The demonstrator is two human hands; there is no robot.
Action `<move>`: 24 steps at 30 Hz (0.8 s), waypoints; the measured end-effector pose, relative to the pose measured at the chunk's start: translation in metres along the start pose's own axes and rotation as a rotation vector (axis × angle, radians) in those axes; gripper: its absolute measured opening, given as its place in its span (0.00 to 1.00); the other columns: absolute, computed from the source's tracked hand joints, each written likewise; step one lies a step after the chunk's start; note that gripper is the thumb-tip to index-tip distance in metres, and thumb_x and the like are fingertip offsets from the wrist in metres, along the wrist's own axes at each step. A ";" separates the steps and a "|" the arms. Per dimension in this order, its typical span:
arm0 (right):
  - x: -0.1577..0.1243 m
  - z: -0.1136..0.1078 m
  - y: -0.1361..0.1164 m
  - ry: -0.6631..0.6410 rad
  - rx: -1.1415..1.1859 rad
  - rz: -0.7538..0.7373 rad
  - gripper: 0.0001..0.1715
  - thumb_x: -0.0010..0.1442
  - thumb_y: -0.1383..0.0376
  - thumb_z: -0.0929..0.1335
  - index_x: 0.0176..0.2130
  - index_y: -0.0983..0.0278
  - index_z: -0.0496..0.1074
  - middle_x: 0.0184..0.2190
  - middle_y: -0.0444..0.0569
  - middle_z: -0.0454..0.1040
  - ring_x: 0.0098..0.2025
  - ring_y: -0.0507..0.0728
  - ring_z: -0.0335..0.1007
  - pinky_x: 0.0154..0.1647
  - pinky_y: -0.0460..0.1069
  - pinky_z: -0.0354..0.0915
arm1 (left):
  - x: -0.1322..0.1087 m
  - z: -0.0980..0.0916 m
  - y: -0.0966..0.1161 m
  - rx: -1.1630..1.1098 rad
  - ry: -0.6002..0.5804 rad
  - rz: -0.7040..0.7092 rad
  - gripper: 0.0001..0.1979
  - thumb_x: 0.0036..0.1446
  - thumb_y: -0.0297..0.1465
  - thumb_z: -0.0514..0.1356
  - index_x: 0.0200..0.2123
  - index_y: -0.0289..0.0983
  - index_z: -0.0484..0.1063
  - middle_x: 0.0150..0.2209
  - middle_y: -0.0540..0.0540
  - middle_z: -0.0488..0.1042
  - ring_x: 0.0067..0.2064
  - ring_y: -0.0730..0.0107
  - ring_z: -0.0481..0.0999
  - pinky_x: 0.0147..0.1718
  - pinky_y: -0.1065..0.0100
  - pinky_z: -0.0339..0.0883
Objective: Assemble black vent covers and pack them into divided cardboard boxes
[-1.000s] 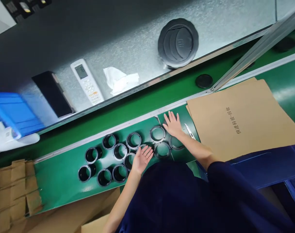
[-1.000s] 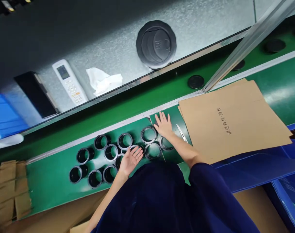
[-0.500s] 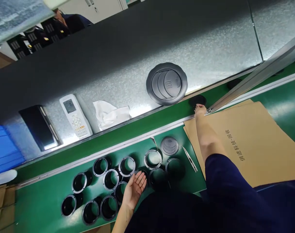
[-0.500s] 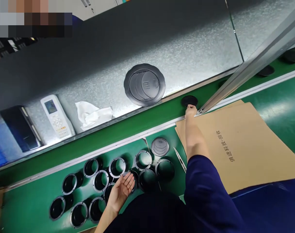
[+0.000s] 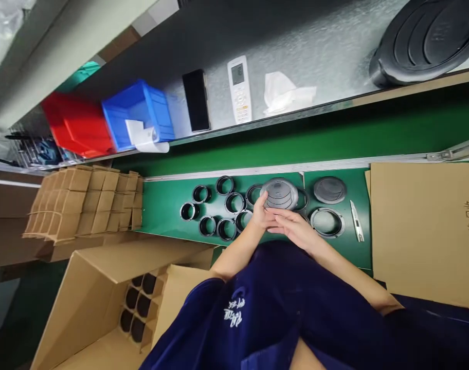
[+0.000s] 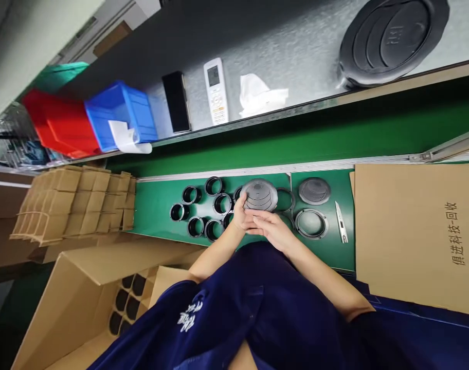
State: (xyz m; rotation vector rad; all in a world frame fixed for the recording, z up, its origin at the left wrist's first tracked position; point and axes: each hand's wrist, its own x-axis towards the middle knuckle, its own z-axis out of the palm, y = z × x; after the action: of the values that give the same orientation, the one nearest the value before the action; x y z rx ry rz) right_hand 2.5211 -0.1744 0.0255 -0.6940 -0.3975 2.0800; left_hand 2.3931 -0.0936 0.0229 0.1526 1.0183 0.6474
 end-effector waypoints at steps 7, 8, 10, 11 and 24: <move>-0.034 0.007 -0.037 0.135 -1.009 -0.362 0.25 0.69 0.47 0.67 0.51 0.60 0.82 0.40 0.54 0.78 0.39 0.58 0.76 0.40 0.54 0.75 | -0.057 -0.010 -0.004 -0.123 -0.205 0.126 0.34 0.69 0.55 0.49 0.60 0.34 0.73 0.57 0.35 0.78 0.64 0.51 0.73 0.66 0.51 0.63; -0.034 0.007 -0.039 0.245 -1.146 -0.519 0.24 0.70 0.48 0.65 0.50 0.59 0.82 0.43 0.54 0.77 0.45 0.59 0.74 0.47 0.57 0.74 | -0.063 -0.010 -0.007 -0.121 -0.226 0.134 0.33 0.69 0.54 0.49 0.62 0.36 0.71 0.60 0.36 0.76 0.65 0.51 0.71 0.67 0.50 0.61; -0.031 0.009 -0.035 0.362 -1.355 -0.693 0.23 0.71 0.50 0.63 0.49 0.56 0.83 0.48 0.55 0.73 0.54 0.63 0.68 0.58 0.63 0.67 | -0.072 -0.013 -0.012 -0.108 -0.263 0.160 0.33 0.69 0.54 0.48 0.66 0.39 0.67 0.65 0.38 0.72 0.68 0.52 0.68 0.68 0.51 0.59; -0.030 0.010 -0.031 0.381 -1.419 -0.715 0.23 0.72 0.50 0.63 0.50 0.55 0.83 0.50 0.55 0.72 0.57 0.64 0.66 0.61 0.64 0.65 | -0.076 -0.015 -0.014 -0.095 -0.276 0.175 0.34 0.69 0.55 0.48 0.67 0.40 0.65 0.66 0.39 0.70 0.69 0.52 0.67 0.68 0.50 0.59; -0.036 0.002 0.008 0.419 -1.145 -0.531 0.39 0.73 0.40 0.53 0.49 0.56 0.82 0.56 0.53 0.72 0.64 0.63 0.62 0.70 0.63 0.56 | -0.094 -0.038 -0.034 -0.024 -0.369 0.113 0.46 0.59 0.66 0.47 0.66 0.37 0.65 0.63 0.32 0.71 0.67 0.39 0.68 0.65 0.37 0.59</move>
State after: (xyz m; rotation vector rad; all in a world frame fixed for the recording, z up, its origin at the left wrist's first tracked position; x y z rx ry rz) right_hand 2.5311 -0.2087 0.0348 -1.4375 -1.3794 1.0230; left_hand 2.3429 -0.1810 0.0586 0.2990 0.6493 0.7037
